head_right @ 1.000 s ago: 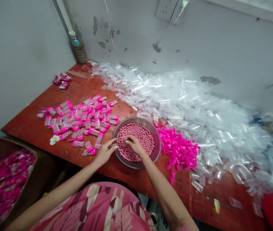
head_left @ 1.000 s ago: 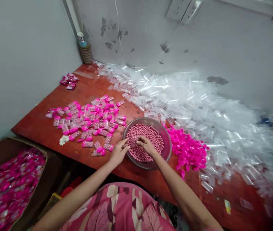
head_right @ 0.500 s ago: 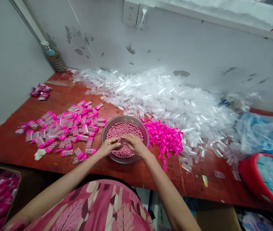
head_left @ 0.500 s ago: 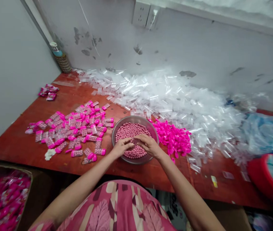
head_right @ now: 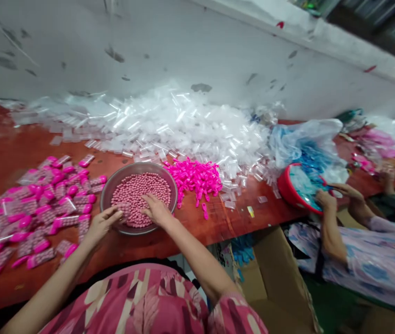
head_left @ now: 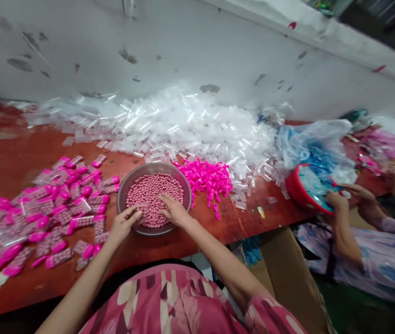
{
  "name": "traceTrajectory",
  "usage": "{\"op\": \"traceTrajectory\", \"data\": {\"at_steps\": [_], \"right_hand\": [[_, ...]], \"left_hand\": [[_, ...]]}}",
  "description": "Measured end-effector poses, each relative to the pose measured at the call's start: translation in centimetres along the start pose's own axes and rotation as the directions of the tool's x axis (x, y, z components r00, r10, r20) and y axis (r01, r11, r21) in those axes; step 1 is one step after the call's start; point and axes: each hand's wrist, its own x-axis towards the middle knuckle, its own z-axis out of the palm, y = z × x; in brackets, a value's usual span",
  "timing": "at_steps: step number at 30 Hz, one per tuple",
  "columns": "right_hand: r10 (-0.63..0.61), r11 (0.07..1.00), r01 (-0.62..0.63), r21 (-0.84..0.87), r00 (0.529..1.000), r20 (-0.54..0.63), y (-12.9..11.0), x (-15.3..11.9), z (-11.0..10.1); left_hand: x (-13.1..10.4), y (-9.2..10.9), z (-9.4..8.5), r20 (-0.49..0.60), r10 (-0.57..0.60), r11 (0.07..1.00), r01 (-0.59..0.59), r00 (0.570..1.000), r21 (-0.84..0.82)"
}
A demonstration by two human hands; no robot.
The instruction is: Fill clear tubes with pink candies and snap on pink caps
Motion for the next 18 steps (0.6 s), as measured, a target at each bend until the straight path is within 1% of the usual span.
{"op": "traceTrajectory", "data": {"at_steps": [2, 3, 4, 5, 6, 7, 8, 9, 10, 12, 13, 14, 16, 18], "right_hand": [[0.05, 0.999, -0.049, 0.013, 0.993, -0.107, 1.2, -2.2, -0.7], [0.118, 0.993, -0.118, 0.009, 0.976, -0.182, 2.1, -3.5, -1.4], [0.219, 0.973, -0.229, -0.007, 0.942, -0.255, 3.2, -4.9, -2.2], [0.337, 0.93, -0.367, -0.031, 0.883, -0.325, 4.4, -6.3, -3.2], [0.466, 0.846, -0.529, -0.069, 0.796, -0.386, 5.9, -7.5, -4.1], [0.585, 0.727, -0.676, -0.121, 0.702, -0.406, 7.4, -8.6, -5.0], [0.637, 0.664, -0.736, -0.13, 0.648, -0.417, 8.9, -9.5, -5.7], [0.675, 0.611, -0.78, -0.14, 0.604, -0.423, 10.3, -10.1, -6.3], [0.703, 0.571, -0.808, -0.147, 0.573, -0.421, 11.5, -10.6, -6.6], [0.735, 0.534, -0.832, -0.149, 0.544, -0.404, 13.3, -11.0, -6.8], [0.746, 0.526, -0.837, -0.151, 0.539, -0.391, 13.9, -11.0, -6.7], [0.751, 0.529, -0.835, -0.152, 0.544, -0.374, 14.2, -11.0, -6.7], [0.741, 0.569, -0.809, -0.147, 0.582, -0.335, 14.0, -11.0, -6.6], [0.707, 0.633, -0.763, -0.133, 0.639, -0.303, 12.8, -10.8, -6.8]], "left_hand": [[-0.6, 0.3, 1.0, 0.042, -0.03, 0.998, 0.032, 0.999, -0.057], [-1.0, 0.4, 1.7, 0.062, -0.038, 0.997, 0.042, 0.997, -0.068], [-1.2, 0.6, 2.3, 0.083, -0.046, 0.996, 0.051, 0.996, -0.07], [-1.4, 0.6, 3.1, 0.105, -0.052, 0.996, 0.059, 0.993, -0.063], [-1.5, 0.7, 3.8, 0.13, -0.057, 0.997, 0.064, 0.99, -0.051], [-1.6, 0.7, 4.5, 0.159, -0.059, 0.997, 0.065, 0.986, -0.033], [-1.7, 0.6, 5.2, 0.188, -0.058, 0.998, 0.061, 0.98, -0.012], [-1.7, 0.6, 5.8, 0.217, -0.056, 0.998, 0.055, 0.975, 0.011], [-1.8, 0.6, 6.4, 0.242, -0.054, 0.998, 0.047, 0.969, 0.034], [-2.0, 0.6, 7.5, 0.278, -0.049, 0.997, 0.029, 0.959, 0.075], [-2.0, 0.6, 7.9, 0.292, -0.047, 0.996, 0.022, 0.955, 0.088], [-2.1, 0.5, 8.2, 0.303, -0.048, 0.995, 0.019, 0.952, 0.096], [-2.1, 0.4, 8.8, 0.323, -0.048, 0.994, 0.014, 0.945, 0.108], [-2.1, 0.3, 9.0, 0.334, -0.026, 0.99, -0.021, 0.942, 0.136]]}}
